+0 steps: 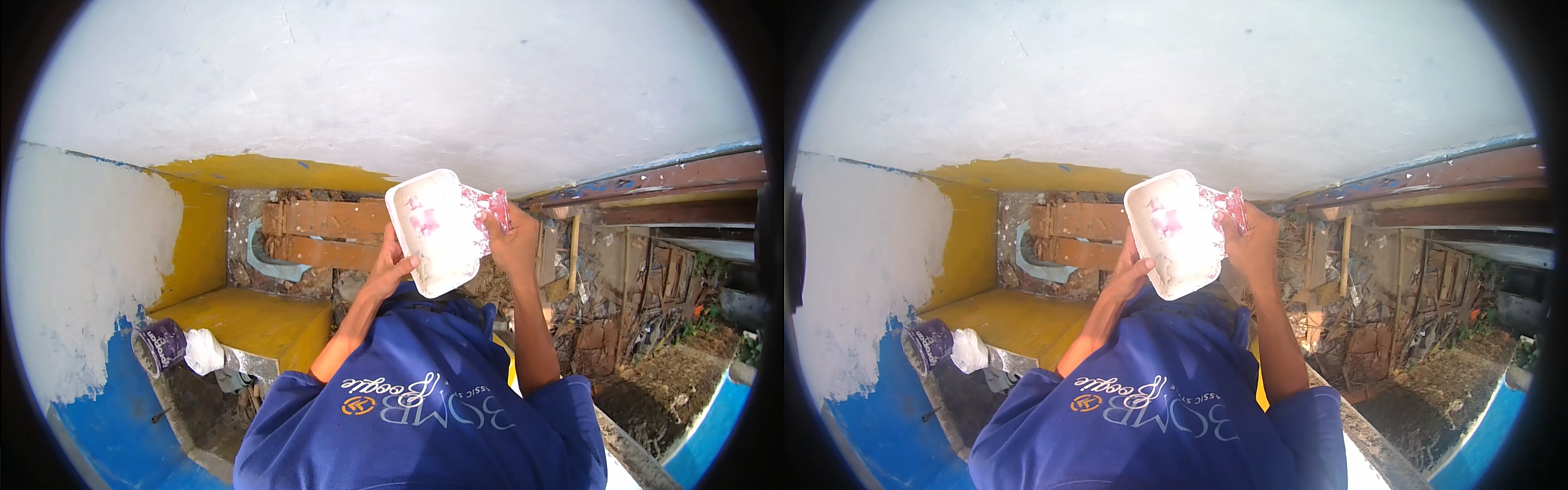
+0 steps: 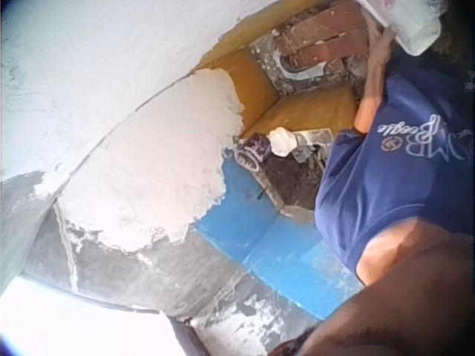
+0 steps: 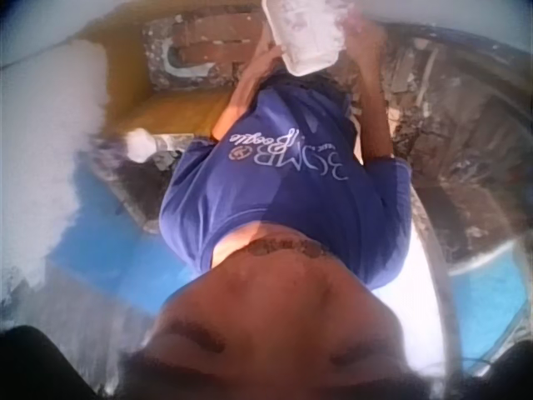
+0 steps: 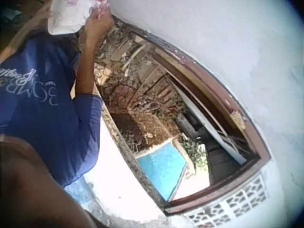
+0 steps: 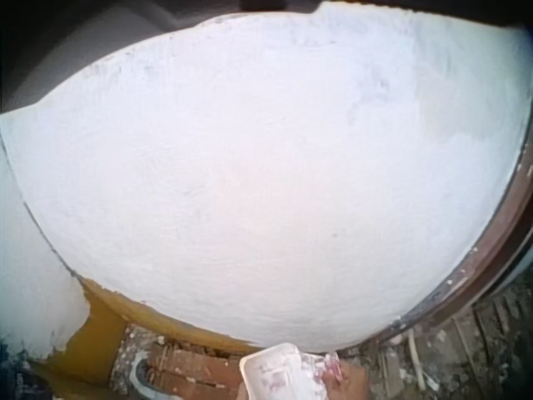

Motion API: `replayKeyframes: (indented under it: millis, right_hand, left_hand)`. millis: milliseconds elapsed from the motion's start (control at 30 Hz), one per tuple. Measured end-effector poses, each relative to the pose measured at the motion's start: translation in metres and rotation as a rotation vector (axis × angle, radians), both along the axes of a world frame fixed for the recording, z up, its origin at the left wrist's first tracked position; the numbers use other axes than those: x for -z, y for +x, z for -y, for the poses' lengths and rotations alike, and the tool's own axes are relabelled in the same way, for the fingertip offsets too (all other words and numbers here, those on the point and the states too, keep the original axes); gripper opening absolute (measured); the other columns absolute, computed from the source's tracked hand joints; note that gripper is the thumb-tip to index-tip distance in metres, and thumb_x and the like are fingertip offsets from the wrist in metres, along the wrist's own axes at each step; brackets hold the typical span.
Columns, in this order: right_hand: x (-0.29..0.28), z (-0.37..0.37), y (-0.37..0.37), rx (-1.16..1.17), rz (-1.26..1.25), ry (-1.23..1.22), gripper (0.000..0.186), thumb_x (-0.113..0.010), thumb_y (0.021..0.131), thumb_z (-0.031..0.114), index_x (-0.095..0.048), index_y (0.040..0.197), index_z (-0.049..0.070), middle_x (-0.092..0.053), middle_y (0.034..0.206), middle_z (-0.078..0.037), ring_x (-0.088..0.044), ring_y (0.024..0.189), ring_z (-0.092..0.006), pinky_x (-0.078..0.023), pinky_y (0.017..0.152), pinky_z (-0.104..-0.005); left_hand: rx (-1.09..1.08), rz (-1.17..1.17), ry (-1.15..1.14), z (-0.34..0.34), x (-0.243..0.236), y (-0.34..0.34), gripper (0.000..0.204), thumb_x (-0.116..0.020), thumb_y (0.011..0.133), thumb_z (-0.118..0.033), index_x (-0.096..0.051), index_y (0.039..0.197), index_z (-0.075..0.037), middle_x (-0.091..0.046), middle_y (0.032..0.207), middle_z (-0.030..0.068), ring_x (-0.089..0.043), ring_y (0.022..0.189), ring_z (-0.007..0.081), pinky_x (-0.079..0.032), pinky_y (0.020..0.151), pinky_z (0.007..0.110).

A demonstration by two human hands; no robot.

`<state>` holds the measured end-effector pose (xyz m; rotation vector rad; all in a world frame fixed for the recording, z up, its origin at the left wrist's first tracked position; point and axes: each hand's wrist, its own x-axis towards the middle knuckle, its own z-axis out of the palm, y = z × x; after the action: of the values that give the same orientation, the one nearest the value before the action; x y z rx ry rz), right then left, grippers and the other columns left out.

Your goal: The person applies a white patching compound to a damaged wall using a red putty knife, spreading and smoothing the material over uneven areas.

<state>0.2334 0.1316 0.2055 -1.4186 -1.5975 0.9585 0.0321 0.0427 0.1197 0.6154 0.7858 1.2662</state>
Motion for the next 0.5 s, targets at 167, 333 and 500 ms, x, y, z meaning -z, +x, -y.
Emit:
replayKeyframes:
  millis: [167,333,500]
  right_hand:
    - [0.0,-0.001,0.007,0.06,-0.022,0.0,0.011,-0.069,0.086,0.004,-0.069,0.093,-0.005,-0.068,0.071,-0.01,-0.058,0.063,-0.0095,-0.047,0.062,-0.0285]
    - [0.003,0.0,0.01,0.192,-0.01,0.211,0.011,-0.069,0.087,0.005,-0.069,0.093,-0.004,-0.069,0.073,-0.009,-0.058,0.065,-0.0091,-0.048,0.063,-0.0284]
    - [-0.022,-0.017,0.017,0.228,-0.017,0.411,0.011,-0.069,0.087,0.004,-0.07,0.095,-0.004,-0.07,0.077,-0.009,-0.06,0.069,-0.01,-0.047,0.065,-0.0281]
  left_hand:
    - [-0.051,-0.07,0.038,-0.003,0.006,0.009,0.094,-0.077,0.083,-0.031,-0.016,0.148,-0.005,-0.043,0.143,0.0168,-0.045,0.134,0.0261,-0.04,0.109,0.042]
    - [-0.064,-0.066,0.048,-0.003,0.002,0.015,0.095,-0.078,0.082,-0.032,-0.016,0.148,-0.005,-0.044,0.142,0.0165,-0.045,0.133,0.0263,-0.04,0.109,0.042]
    - [-0.11,0.002,-0.036,0.005,0.002,0.023,0.093,-0.078,0.083,-0.03,-0.016,0.149,-0.005,-0.045,0.14,0.0156,-0.049,0.13,0.0271,-0.044,0.106,0.042]
